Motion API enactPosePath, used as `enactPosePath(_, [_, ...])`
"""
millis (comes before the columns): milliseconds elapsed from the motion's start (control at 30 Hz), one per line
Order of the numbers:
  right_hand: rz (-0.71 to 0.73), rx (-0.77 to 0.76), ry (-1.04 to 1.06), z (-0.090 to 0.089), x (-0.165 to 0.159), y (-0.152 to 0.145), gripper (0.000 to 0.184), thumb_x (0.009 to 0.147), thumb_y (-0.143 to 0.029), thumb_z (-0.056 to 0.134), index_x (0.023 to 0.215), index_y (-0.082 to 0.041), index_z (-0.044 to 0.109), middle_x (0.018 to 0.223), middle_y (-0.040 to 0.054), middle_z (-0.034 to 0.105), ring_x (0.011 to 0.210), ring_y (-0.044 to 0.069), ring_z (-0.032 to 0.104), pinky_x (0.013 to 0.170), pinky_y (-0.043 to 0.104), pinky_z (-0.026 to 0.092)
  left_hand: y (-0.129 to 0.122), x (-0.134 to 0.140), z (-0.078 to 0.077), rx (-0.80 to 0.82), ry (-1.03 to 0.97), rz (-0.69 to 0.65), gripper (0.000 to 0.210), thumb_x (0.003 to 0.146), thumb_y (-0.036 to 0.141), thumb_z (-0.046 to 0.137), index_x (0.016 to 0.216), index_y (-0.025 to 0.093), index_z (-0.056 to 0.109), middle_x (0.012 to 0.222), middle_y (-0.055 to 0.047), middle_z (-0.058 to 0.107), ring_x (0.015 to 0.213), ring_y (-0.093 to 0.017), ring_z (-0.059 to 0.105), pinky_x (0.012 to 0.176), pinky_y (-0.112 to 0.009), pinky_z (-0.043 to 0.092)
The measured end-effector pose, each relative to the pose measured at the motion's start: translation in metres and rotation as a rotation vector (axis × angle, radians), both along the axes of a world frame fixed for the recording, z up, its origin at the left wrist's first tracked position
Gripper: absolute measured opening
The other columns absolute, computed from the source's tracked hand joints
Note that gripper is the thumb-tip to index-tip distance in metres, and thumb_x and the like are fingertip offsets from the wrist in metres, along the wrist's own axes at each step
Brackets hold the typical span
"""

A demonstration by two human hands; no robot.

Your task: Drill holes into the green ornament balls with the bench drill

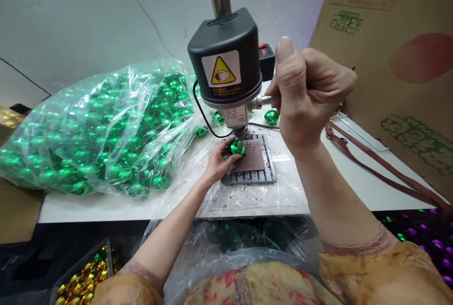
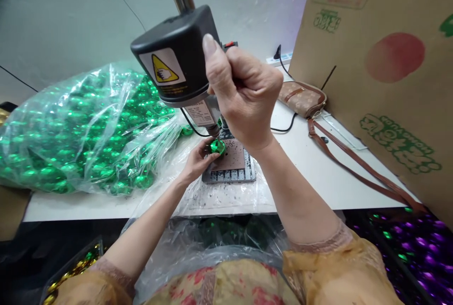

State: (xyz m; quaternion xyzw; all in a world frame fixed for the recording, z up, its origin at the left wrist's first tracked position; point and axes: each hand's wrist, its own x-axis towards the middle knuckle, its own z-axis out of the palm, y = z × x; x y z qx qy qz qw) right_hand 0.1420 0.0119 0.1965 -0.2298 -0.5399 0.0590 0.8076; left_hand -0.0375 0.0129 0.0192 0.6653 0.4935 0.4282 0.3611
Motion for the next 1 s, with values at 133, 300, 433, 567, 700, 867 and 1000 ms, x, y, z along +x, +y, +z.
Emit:
enactPosePath(133, [0.049, 0.005, 0.019, 0.000, 0.000, 0.000, 0.046, 0.092, -0.028, 0.058, 0.049, -0.017, 0.045, 0.045, -0.0071, 0.039, 0.040, 0.001, 0.034, 0.048, 0.022, 0.032, -0.003, 0.005, 0.000, -0.015, 0.062, -0.027, 0.060, 0.074, 0.035, 0.080, 0.128, 0.019, 0.057, 0.114, -0.009, 0.069, 0.098, -0.022, 0.066, 0.086, -0.035, 0.054])
enactPosePath(300, [0.025, -0.007, 0.021, 0.000, 0.001, 0.000, 0.048, 0.091, -0.036, 0.059, 0.049, -0.018, 0.045, 0.044, -0.0071, 0.039, 0.040, 0.001, 0.034, 0.047, 0.022, 0.033, -0.006, 0.014, 0.003, 0.039, 0.173, 0.012, 0.055, 0.072, 0.033, 0.081, 0.121, 0.020, 0.060, 0.108, -0.007, 0.068, 0.095, -0.022, 0.065, 0.083, -0.035, 0.054])
enactPosePath(433, [0.025, -0.012, 0.001, 0.001, 0.001, 0.000, 0.046, 0.092, -0.028, 0.058, 0.049, -0.017, 0.046, 0.044, -0.0073, 0.040, 0.041, 0.001, 0.036, 0.048, 0.021, 0.033, -0.008, 0.024, 0.002, 0.083, 0.233, 0.073, 0.054, 0.072, 0.032, 0.082, 0.121, 0.020, 0.062, 0.111, -0.008, 0.069, 0.104, -0.025, 0.064, 0.091, -0.040, 0.053])
enactPosePath(567, [0.073, 0.022, 0.015, 0.001, 0.001, -0.001, 0.044, 0.092, -0.018, 0.057, 0.049, -0.016, 0.047, 0.044, -0.0081, 0.039, 0.040, -0.001, 0.034, 0.047, 0.021, 0.029, -0.009, 0.028, -0.001, 0.091, 0.213, 0.092, 0.055, 0.072, 0.033, 0.082, 0.122, 0.020, 0.061, 0.116, -0.009, 0.068, 0.109, -0.026, 0.064, 0.094, -0.041, 0.052])
enactPosePath(700, [0.021, 0.053, 0.002, -0.007, 0.001, -0.003, 0.043, 0.090, -0.014, 0.059, 0.049, -0.016, 0.046, 0.043, -0.0083, 0.039, 0.039, 0.000, 0.034, 0.044, 0.022, 0.026, -0.010, 0.027, -0.002, 0.090, 0.225, 0.085, 0.055, 0.073, 0.032, 0.082, 0.122, 0.020, 0.061, 0.118, -0.009, 0.068, 0.111, -0.028, 0.063, 0.096, -0.042, 0.051])
enactPosePath(867, [-0.051, 0.130, -0.040, -0.023, 0.002, -0.006, 0.046, 0.093, -0.019, 0.055, 0.048, -0.018, 0.043, 0.042, -0.0063, 0.035, 0.039, 0.003, 0.035, 0.044, 0.027, 0.024, -0.012, 0.026, -0.003, 0.110, 0.224, 0.064, 0.055, 0.077, 0.034, 0.079, 0.126, 0.022, 0.058, 0.121, -0.010, 0.066, 0.113, -0.027, 0.062, 0.096, -0.042, 0.051])
enactPosePath(1000, [-0.032, 0.163, -0.055, -0.030, 0.003, -0.004, 0.047, 0.092, -0.017, 0.054, 0.048, -0.019, 0.039, 0.043, -0.0059, 0.034, 0.041, 0.004, 0.036, 0.045, 0.028, 0.025, -0.012, 0.026, -0.004, 0.125, 0.229, 0.066, 0.055, 0.077, 0.035, 0.079, 0.127, 0.022, 0.058, 0.121, -0.010, 0.066, 0.112, -0.027, 0.062, 0.096, -0.042, 0.051])
